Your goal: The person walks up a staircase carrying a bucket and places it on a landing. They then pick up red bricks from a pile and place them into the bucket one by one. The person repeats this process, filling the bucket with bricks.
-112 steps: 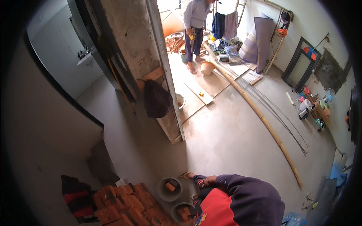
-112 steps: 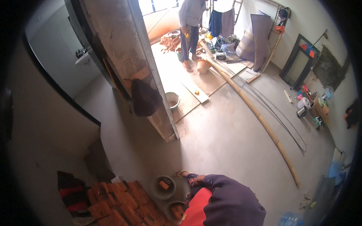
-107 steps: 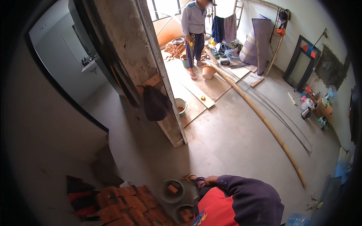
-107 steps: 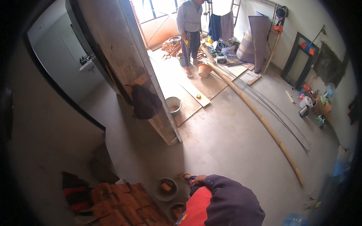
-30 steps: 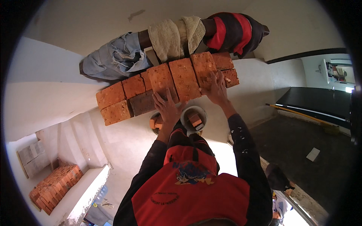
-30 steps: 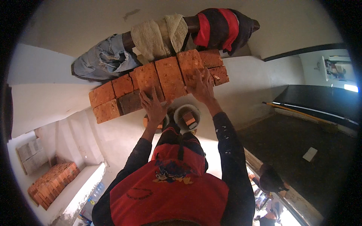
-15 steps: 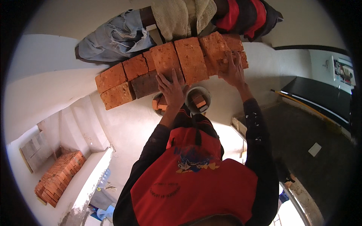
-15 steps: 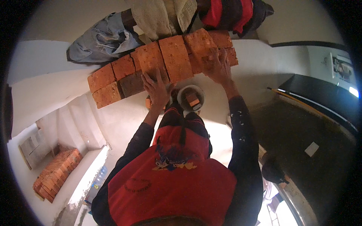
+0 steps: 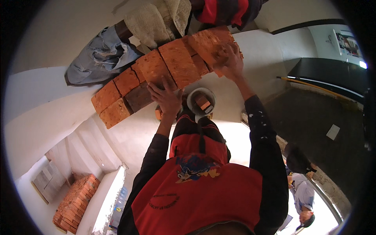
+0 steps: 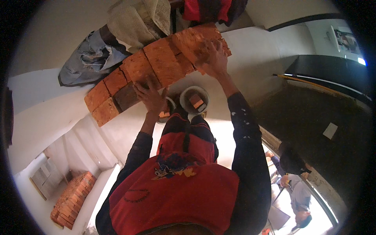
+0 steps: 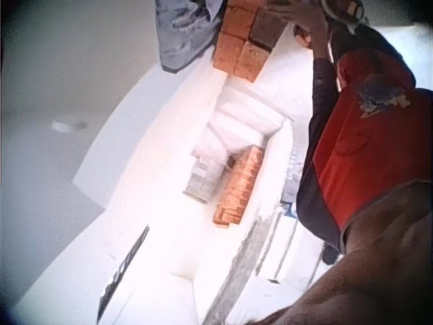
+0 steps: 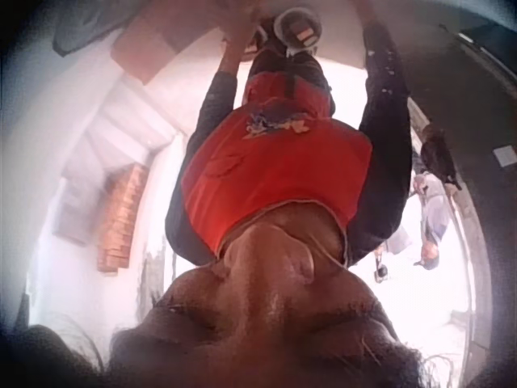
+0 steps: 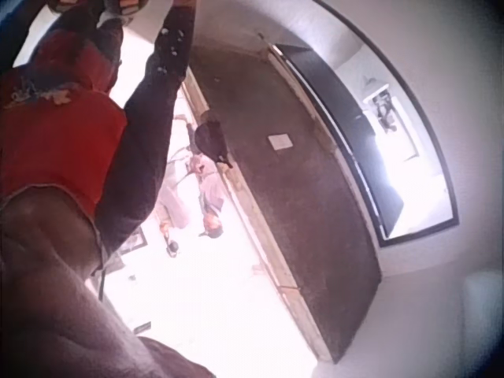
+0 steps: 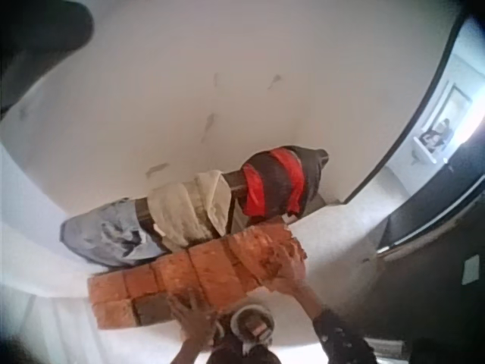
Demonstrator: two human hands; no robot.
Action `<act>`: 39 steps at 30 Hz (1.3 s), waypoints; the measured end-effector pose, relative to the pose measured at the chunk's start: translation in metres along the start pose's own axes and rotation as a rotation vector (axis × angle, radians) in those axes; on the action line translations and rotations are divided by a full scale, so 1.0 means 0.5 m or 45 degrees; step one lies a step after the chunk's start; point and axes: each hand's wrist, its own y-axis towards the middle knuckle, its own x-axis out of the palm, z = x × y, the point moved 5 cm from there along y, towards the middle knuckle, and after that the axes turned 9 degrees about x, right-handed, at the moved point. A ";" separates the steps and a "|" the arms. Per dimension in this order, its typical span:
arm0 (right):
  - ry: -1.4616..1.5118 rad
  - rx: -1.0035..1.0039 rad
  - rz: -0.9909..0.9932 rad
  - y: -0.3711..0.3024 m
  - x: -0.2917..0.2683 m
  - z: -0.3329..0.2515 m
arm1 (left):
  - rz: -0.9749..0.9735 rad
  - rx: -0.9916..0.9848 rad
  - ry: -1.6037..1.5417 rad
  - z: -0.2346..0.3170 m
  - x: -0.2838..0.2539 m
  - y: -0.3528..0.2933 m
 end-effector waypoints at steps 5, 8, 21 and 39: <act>0.313 -0.191 -0.140 -0.113 -0.073 0.043 | 0.122 0.008 0.021 -0.013 0.000 -0.006; 0.450 0.076 -0.021 -0.223 -0.146 0.066 | 0.063 0.021 0.074 -0.005 0.013 -0.007; -0.378 0.367 -0.439 -0.474 0.257 0.498 | 0.211 0.243 0.156 0.009 0.003 0.013; -0.523 0.273 -0.530 -0.371 0.915 0.624 | 0.236 0.272 0.404 0.020 0.060 0.003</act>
